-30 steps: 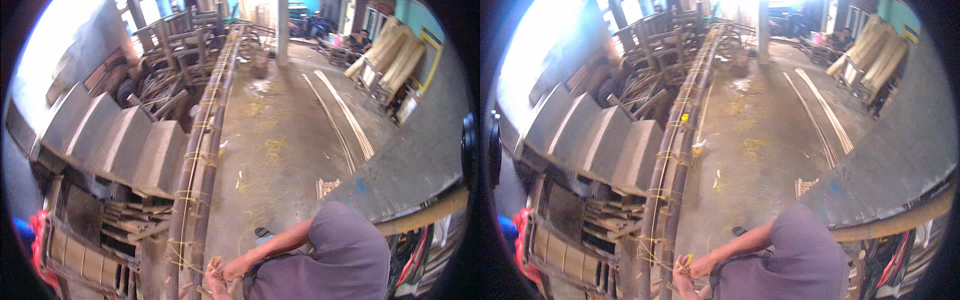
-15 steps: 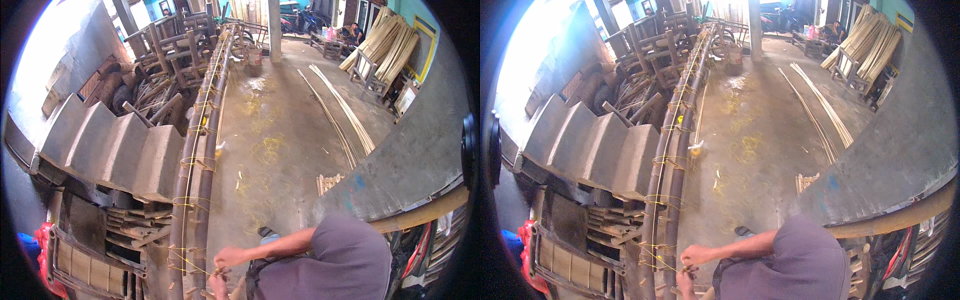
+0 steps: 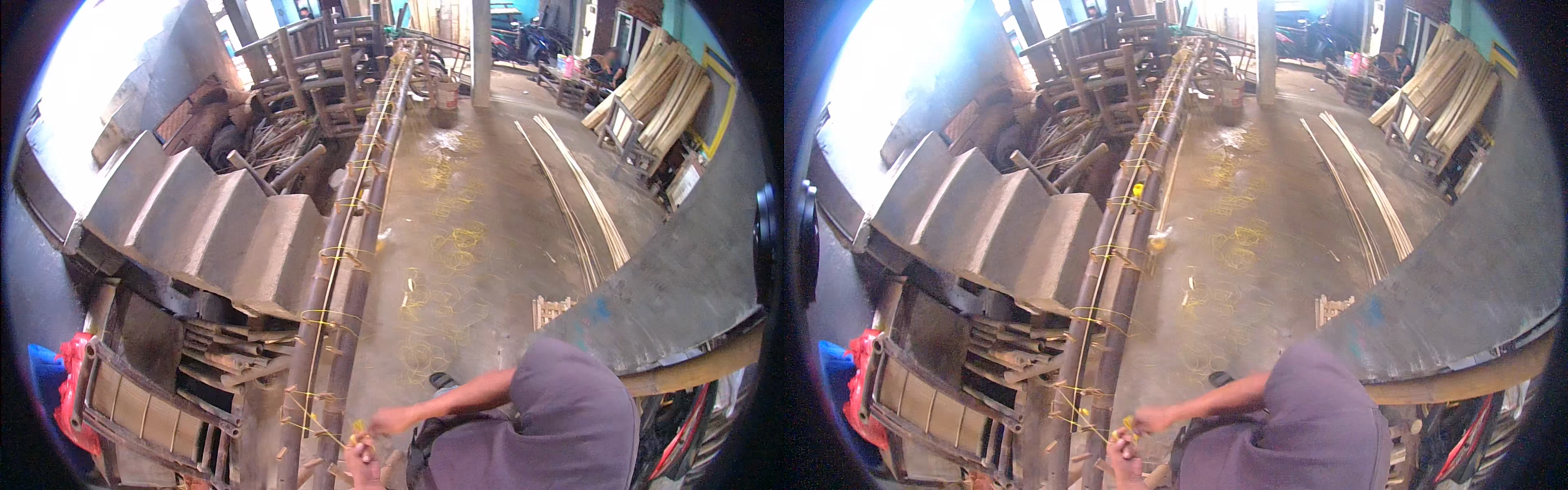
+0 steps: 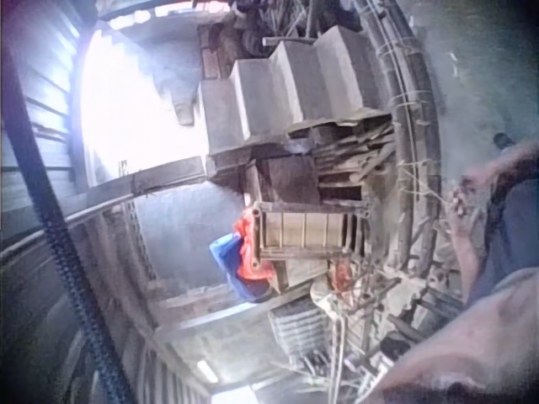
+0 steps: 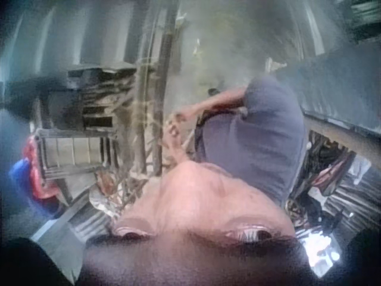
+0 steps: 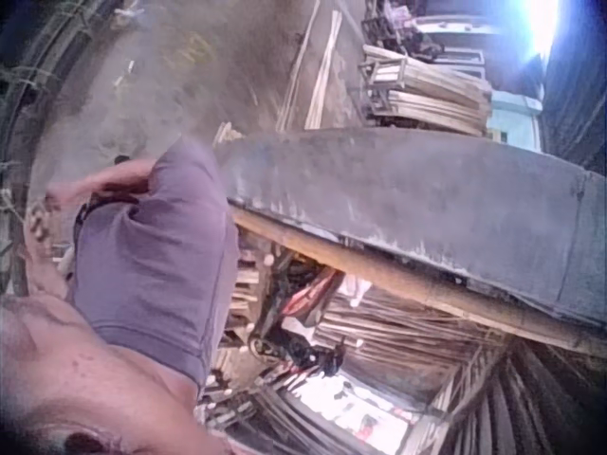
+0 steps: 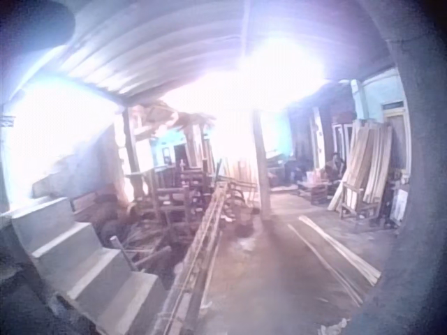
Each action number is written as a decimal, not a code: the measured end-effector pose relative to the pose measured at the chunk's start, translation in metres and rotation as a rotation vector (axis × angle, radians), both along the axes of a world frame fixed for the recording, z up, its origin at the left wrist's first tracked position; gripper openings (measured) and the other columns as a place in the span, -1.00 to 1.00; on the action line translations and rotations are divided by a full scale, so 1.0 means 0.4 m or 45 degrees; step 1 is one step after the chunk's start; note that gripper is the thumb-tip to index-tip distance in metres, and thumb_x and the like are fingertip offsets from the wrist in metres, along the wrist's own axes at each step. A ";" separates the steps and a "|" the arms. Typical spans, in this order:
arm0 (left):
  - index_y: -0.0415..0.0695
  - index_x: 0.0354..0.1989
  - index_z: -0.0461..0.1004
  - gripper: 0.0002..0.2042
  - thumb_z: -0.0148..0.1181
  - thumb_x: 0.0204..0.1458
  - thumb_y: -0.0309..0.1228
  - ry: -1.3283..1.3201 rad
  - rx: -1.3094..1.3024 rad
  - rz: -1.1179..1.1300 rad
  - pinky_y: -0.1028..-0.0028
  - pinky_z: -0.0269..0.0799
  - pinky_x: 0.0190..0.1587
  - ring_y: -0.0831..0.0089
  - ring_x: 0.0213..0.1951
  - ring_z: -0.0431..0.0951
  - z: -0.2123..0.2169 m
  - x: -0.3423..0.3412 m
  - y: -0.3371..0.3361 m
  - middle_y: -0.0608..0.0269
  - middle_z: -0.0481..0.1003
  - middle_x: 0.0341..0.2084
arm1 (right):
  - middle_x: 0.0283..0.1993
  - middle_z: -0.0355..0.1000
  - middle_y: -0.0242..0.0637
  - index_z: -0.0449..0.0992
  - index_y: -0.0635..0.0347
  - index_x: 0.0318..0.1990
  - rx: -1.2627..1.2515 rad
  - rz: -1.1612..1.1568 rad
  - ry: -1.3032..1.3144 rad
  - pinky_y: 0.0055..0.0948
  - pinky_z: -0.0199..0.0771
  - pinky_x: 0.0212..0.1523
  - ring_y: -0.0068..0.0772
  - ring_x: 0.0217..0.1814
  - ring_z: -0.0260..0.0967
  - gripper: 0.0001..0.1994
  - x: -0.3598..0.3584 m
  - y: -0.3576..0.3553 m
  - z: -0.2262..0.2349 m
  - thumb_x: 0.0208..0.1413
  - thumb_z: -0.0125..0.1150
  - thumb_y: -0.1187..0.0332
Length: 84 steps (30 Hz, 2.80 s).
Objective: The person ties yellow string around multiple long bamboo poles arranged horizontally on a wooden rack, securing them at regular intervals. The person moves along the rack, handling the string and poles, and briefly repositions a bamboo frame before continuing to tie additional sections.
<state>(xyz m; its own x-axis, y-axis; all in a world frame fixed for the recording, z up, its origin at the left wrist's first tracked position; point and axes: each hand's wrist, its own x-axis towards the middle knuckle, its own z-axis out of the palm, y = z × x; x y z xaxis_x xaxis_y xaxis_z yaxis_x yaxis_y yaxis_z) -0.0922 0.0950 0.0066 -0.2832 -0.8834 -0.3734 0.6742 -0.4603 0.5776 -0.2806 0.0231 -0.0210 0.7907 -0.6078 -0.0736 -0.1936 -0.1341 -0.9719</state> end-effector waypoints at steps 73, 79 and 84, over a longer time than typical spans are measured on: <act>-0.31 0.00 0.38 -0.66 0.01 0.02 -0.48 -1.045 0.016 -0.187 0.70 0.25 -0.57 0.67 -0.64 0.31 -0.007 -0.015 0.000 0.08 0.55 -0.22 | -0.48 0.43 -0.05 0.46 0.35 -0.42 -0.230 -0.171 0.155 -0.21 0.34 -0.31 -0.11 -0.45 0.33 -0.79 0.007 -0.073 0.172 0.02 0.06 0.33; -0.31 -0.01 0.39 -0.67 -0.06 0.09 -0.40 0.219 0.226 0.247 0.65 0.32 -0.47 0.58 -0.54 0.42 0.001 -0.007 -0.006 0.09 0.56 -0.26 | -0.54 0.43 -0.20 0.50 0.21 -0.46 -0.060 0.318 -0.041 -0.23 0.35 -0.44 -0.19 -0.50 0.39 -0.80 0.012 -0.033 0.043 0.05 0.08 0.28; -0.31 0.00 0.38 -0.66 -0.06 0.09 -0.40 -0.624 0.083 0.113 0.66 0.32 -0.48 0.60 -0.55 0.40 -0.029 -0.015 -0.008 0.08 0.55 -0.23 | -0.56 0.44 -0.21 0.52 0.19 -0.44 -0.436 0.261 0.039 -0.22 0.37 -0.46 -0.32 -0.48 0.44 -0.82 0.017 -0.032 0.139 0.03 0.08 0.30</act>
